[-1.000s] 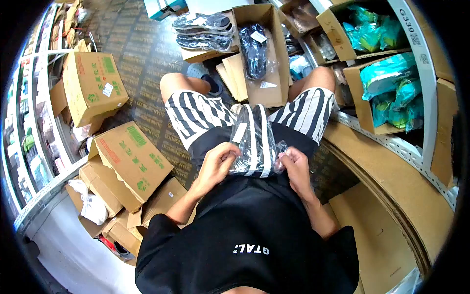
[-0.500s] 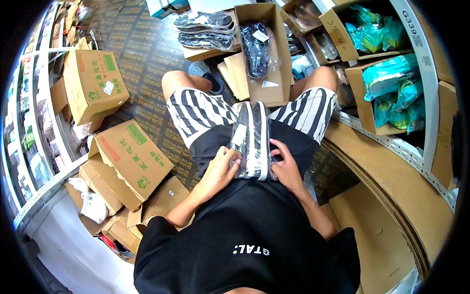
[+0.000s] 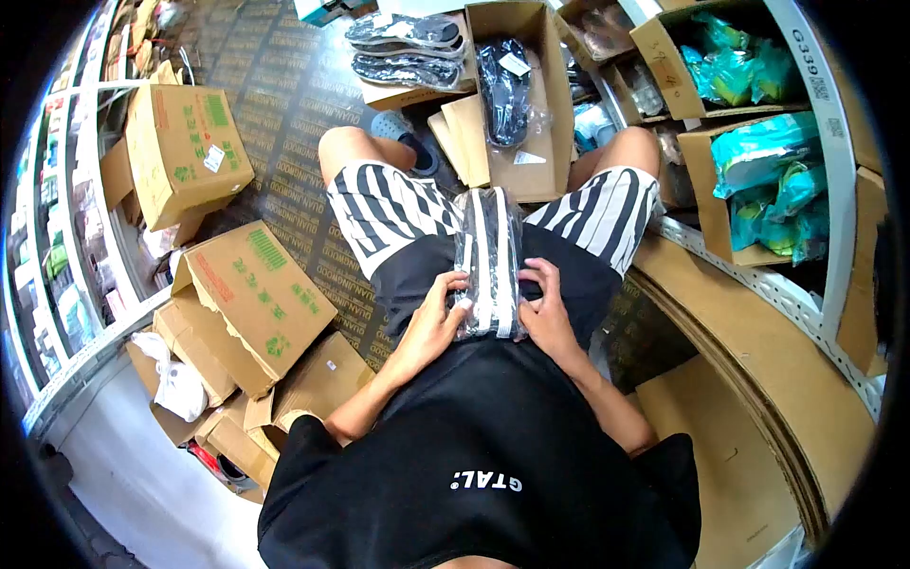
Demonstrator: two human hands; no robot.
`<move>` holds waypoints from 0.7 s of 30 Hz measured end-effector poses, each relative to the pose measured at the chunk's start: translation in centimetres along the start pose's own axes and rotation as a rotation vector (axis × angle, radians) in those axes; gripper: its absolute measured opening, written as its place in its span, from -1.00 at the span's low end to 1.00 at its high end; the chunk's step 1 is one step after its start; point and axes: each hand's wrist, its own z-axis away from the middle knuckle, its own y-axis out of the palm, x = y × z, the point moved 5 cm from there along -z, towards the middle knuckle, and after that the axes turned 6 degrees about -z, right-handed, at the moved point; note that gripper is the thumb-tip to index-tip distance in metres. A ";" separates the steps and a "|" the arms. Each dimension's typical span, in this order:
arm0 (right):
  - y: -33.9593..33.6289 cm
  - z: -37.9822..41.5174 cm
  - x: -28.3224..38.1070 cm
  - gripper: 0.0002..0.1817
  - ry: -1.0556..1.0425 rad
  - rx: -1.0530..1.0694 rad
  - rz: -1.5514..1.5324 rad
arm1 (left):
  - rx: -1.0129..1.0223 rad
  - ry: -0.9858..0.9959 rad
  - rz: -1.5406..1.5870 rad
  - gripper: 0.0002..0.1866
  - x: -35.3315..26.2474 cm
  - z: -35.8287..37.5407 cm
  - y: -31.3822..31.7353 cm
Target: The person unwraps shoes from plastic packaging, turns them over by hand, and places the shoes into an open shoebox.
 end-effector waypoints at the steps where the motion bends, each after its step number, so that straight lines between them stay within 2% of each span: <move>1: 0.0 0.2 0.1 -0.40 0.006 0.000 -0.002 | 0.002 -0.006 0.000 -0.68 -0.3 0.3 0.0; 3: 0.6 0.2 0.4 -0.43 0.123 0.127 -0.051 | 0.040 -0.144 0.029 -0.64 -0.1 0.6 0.1; 6: 0.5 0.0 -0.9 -0.38 0.148 0.113 -0.078 | -0.004 -0.021 0.061 -0.56 1.6 0.6 0.8; 9: 0.6 -0.2 -1.8 -0.38 0.210 0.120 -0.142 | -0.021 -0.037 -0.099 -0.56 2.7 0.4 1.0; 11: 0.8 -0.5 -2.1 -0.39 0.227 0.159 -0.177 | -0.005 -0.098 -0.072 -0.58 2.8 0.0 1.4; 13: 0.6 -0.6 -3.0 -0.46 0.362 0.154 -0.127 | -0.144 0.067 0.001 -0.58 2.1 -0.4 1.7; 17: 0.0 -1.0 -4.1 -0.51 0.211 0.124 -0.150 | -0.230 0.169 -0.053 -0.58 -0.1 -0.3 1.8; 19: 0.7 -0.9 -1.5 -0.54 0.189 0.107 -0.303 | -0.244 0.162 -0.016 -0.58 -1.0 -0.4 1.6; 20: 1.1 -1.0 -1.2 -0.55 0.177 0.100 -0.443 | -0.319 0.235 -0.096 -0.59 -1.7 -0.5 1.1; 21: 1.4 -1.1 -0.5 -0.55 0.175 0.102 -0.441 | -0.394 0.309 -0.176 -0.59 -2.5 -0.5 0.7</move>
